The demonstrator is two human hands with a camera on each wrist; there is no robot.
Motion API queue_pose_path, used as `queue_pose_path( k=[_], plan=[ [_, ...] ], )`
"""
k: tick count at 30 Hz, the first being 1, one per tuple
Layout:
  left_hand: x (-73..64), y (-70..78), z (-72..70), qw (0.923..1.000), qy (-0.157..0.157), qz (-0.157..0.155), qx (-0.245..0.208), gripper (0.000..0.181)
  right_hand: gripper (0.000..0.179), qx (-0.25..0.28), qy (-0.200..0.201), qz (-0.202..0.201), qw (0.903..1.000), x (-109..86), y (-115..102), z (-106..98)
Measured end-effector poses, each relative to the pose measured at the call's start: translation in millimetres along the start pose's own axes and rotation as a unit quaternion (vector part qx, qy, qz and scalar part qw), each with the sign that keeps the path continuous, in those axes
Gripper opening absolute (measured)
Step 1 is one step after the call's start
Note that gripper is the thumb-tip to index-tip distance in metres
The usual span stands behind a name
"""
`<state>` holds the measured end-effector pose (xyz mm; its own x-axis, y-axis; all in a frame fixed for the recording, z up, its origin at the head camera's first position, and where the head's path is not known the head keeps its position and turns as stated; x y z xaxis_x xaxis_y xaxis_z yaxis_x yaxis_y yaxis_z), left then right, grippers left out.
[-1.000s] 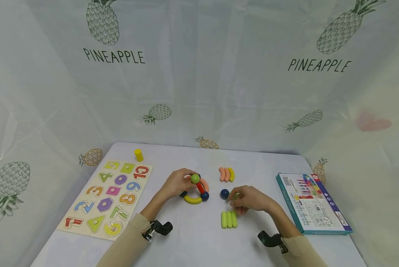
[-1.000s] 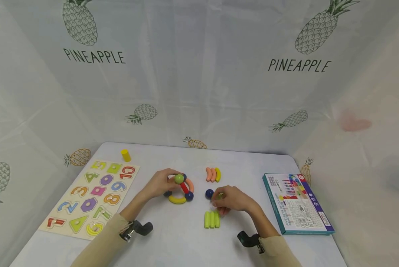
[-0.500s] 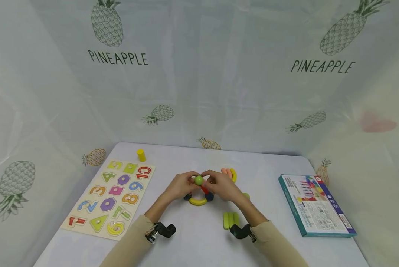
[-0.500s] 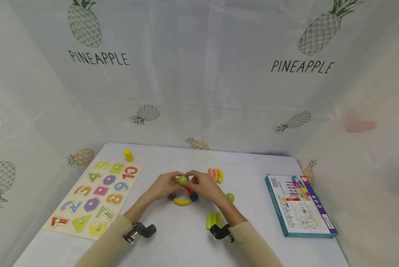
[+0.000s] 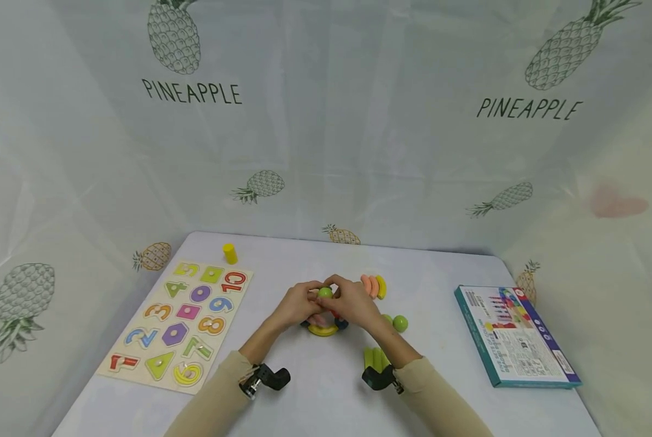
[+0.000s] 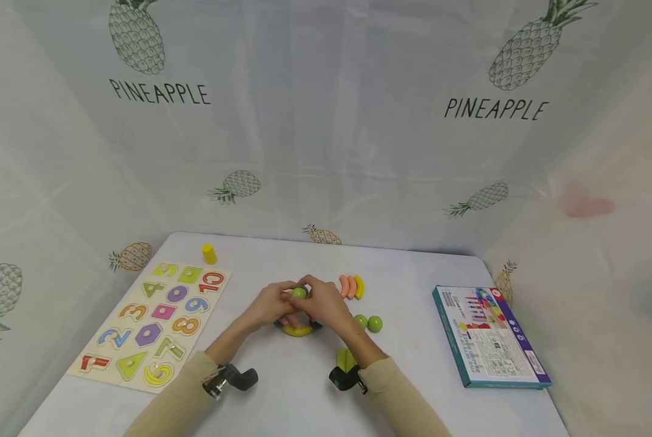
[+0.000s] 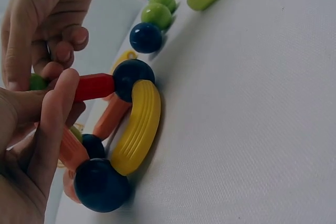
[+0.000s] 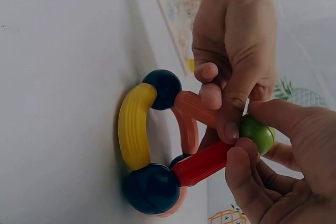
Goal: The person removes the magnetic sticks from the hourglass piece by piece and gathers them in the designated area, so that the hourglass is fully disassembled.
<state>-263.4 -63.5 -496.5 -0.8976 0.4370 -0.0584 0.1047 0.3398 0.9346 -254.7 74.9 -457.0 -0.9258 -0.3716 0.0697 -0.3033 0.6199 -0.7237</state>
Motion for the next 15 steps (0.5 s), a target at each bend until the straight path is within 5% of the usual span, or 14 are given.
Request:
queue_pose_path(
  k=[15],
  plan=[
    [-1.3,0.3,-1.0,0.9998,0.019,0.004,0.01,0.045,0.035,0.026,-0.012,-0.004,0.9996,-2.1,0.8,1.8]
  ],
)
Point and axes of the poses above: each hand's wrist, its own x-axis towards the middle knuckle, its own z-axis out of the palm, y = z × x, the point moved 6 cm from there along x, towards the middle knuckle, and after that the axes turned 2 degrees about x, right-handed, at the moved point
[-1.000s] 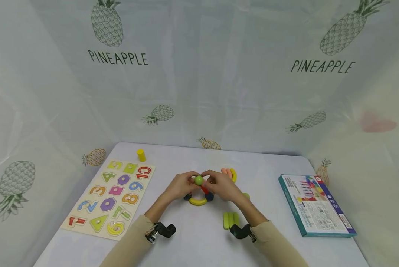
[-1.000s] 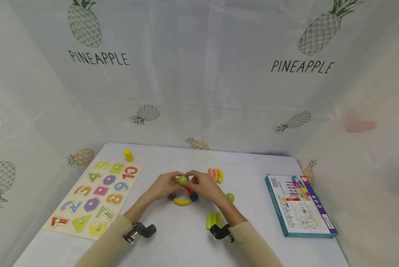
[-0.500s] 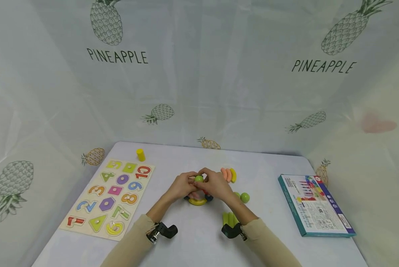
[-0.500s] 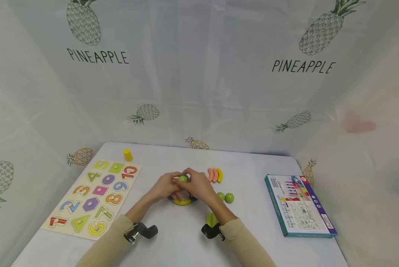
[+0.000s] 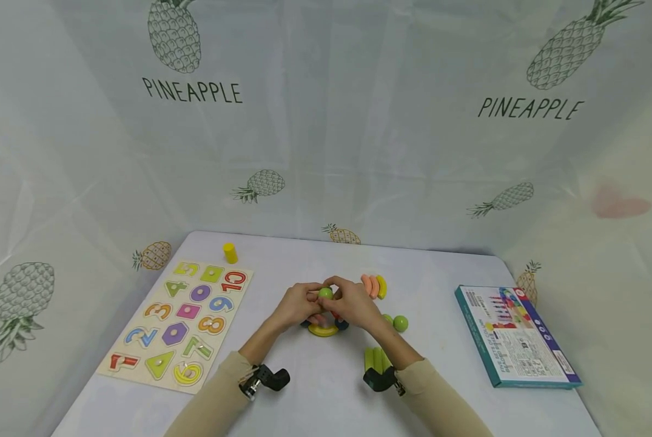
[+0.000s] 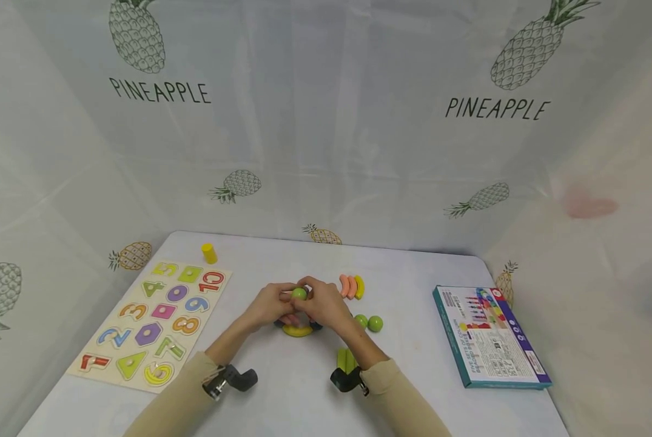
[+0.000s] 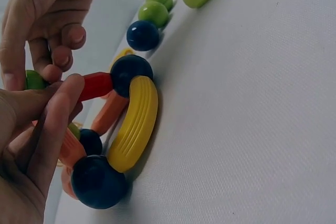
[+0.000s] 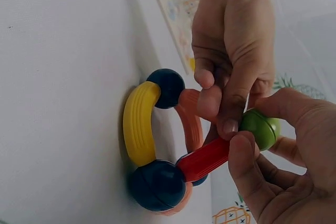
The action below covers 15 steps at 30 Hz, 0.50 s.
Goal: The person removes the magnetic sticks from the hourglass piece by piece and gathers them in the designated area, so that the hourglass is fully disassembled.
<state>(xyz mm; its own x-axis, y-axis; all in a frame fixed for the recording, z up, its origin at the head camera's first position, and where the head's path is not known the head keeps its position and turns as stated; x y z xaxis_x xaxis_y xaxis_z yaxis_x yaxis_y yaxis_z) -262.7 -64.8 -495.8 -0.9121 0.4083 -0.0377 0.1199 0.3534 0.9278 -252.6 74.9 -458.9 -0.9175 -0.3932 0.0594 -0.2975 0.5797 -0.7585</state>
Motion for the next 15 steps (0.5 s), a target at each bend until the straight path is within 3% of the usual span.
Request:
queue_pose_path(
  k=[15],
  plan=[
    [-0.5,-0.5,0.5,0.9998,0.006,-0.005,-0.018,0.04,0.032,0.045,-0.025,-0.009,0.9986,1.4,6.3,1.0]
  ],
)
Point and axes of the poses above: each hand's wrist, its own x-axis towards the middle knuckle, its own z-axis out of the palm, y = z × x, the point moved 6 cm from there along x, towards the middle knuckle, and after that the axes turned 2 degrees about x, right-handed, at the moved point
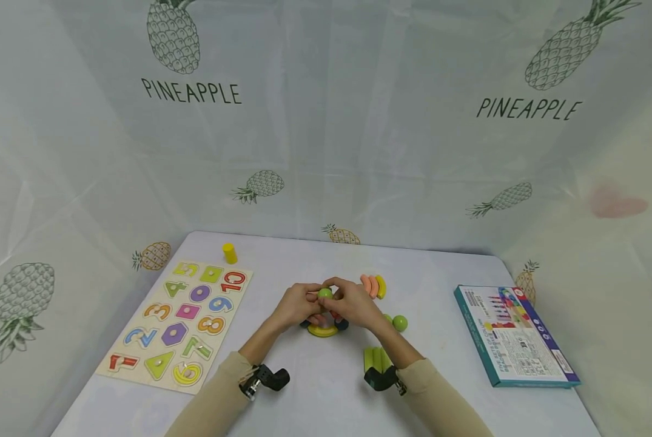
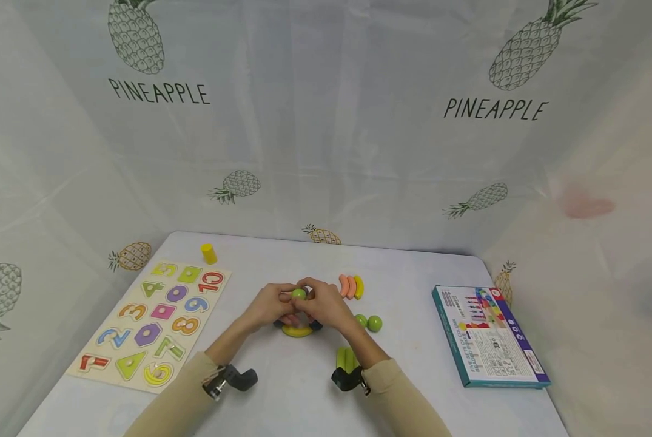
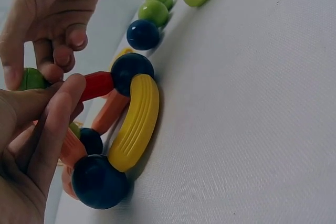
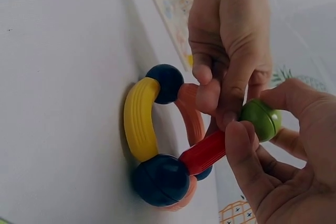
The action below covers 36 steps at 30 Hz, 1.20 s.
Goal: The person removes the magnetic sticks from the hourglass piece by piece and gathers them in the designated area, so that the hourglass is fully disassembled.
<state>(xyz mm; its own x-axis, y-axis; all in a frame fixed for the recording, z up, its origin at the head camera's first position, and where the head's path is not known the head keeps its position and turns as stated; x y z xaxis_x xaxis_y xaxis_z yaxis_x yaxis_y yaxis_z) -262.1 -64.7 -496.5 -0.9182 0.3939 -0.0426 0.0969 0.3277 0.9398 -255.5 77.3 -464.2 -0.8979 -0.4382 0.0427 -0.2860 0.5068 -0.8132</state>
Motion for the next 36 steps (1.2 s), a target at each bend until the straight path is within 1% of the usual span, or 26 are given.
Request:
queue_pose_path(
  k=[3,6,9,11,13,14,17,20,23,27,29,31,36],
  plan=[
    [-0.3,-0.5,0.5,1.0,-0.002,-0.001,-0.006,0.038,0.03,0.012,-0.008,-0.001,0.9999,1.1,3,0],
    [-0.4,-1.8,1.4,0.9998,-0.005,-0.008,-0.02,0.04,0.028,0.045,-0.012,0.003,0.9989,0.6,4,-1],
    [0.1,-2.2,1.6,0.9993,-0.006,-0.014,-0.034,0.045,0.026,0.084,0.004,0.011,0.9964,-0.4,5,-8],
    [0.7,-2.5,0.4,0.9991,-0.004,-0.018,-0.038,0.046,0.026,0.089,0.023,0.013,0.9957,-1.6,6,-16],
    [0.8,-3.4,-2.1,0.999,-0.001,-0.024,-0.038,0.047,0.027,0.068,0.041,0.017,0.9967,-3.8,7,-25],
    [0.7,-4.3,-4.0,0.999,0.002,-0.027,-0.036,0.048,0.028,0.048,0.05,0.019,0.9974,-5.2,8,-30],
    [1.1,-9.5,-10.1,0.9989,0.008,-0.033,-0.032,0.049,0.031,-0.033,0.061,0.03,0.9971,-11.2,14,-40],
    [1.0,-12.9,-15.0,0.9988,0.01,-0.036,-0.031,0.05,0.032,-0.103,0.056,0.039,0.9923,-17.6,25,-45],
    [0.1,-13.4,-17.7,0.9987,0.011,-0.037,-0.032,0.05,0.033,-0.155,0.028,0.037,0.9869,-22.1,35,-44],
    [-1.4,-11.7,-19.2,0.9989,0.013,-0.036,-0.028,0.048,0.033,-0.201,-0.025,0.015,0.9792,-25.4,43,-37],
    [-1.6,-11.4,-19.1,0.9989,0.013,-0.037,-0.026,0.048,0.033,-0.216,-0.042,0.004,0.9755,-27.1,46,-34],
    [-1.8,-11.0,-18.8,0.9989,0.013,-0.037,-0.025,0.048,0.034,-0.226,-0.049,-0.003,0.9729,-28.7,47,-32],
    [-2.3,-10.0,-17.7,0.9988,0.013,-0.039,-0.028,0.048,0.035,-0.257,-0.045,-0.003,0.9653,-31.4,48,-30]
  ],
)
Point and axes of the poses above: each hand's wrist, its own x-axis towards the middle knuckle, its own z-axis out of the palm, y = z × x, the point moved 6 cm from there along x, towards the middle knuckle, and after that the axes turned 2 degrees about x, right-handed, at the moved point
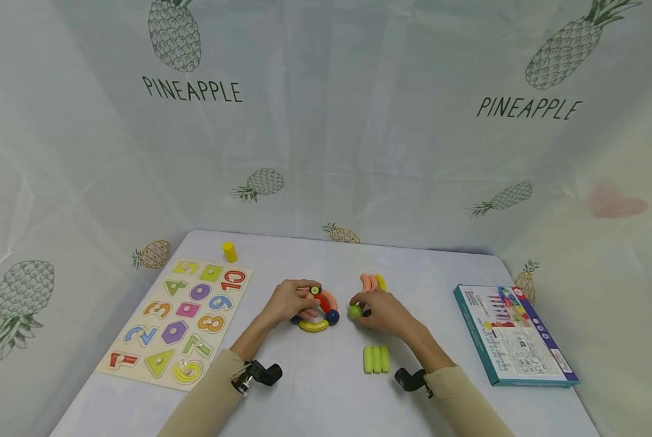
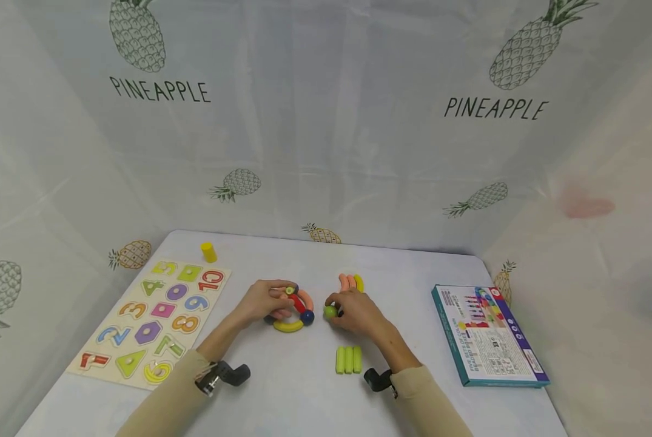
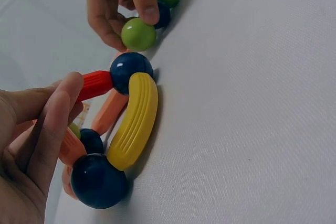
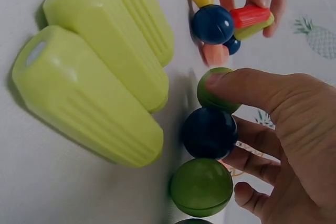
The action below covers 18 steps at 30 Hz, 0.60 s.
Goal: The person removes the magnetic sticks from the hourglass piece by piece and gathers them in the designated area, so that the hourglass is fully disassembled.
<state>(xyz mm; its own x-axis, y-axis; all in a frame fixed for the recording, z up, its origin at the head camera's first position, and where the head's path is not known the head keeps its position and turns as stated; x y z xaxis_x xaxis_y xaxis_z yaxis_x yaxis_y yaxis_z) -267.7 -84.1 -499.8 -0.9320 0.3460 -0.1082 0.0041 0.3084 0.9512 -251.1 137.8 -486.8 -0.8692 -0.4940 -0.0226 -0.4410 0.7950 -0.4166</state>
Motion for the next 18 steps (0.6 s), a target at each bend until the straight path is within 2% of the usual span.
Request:
queue_pose_path(
  k=[4,13,16,18],
  plan=[
    [-0.2,0.1,0.1,1.0,-0.001,-0.002,0.0,0.048,0.035,-0.016,-0.002,0.002,0.9999,-0.4,0.8,2.0],
    [-2.1,1.4,-0.5,0.9999,0.001,0.003,0.01,0.046,0.038,-0.013,-0.001,0.005,0.9999,-2.2,2.8,4.0],
    [-2.4,2.0,-0.4,0.9997,0.005,0.004,0.023,0.046,0.04,-0.013,-0.003,0.008,0.9999,-2.4,3.0,3.0],
    [-3.0,3.0,-1.3,0.9987,0.018,0.01,0.048,0.044,0.041,-0.011,-0.001,0.009,0.9999,-2.1,2.8,2.3]
  ],
)
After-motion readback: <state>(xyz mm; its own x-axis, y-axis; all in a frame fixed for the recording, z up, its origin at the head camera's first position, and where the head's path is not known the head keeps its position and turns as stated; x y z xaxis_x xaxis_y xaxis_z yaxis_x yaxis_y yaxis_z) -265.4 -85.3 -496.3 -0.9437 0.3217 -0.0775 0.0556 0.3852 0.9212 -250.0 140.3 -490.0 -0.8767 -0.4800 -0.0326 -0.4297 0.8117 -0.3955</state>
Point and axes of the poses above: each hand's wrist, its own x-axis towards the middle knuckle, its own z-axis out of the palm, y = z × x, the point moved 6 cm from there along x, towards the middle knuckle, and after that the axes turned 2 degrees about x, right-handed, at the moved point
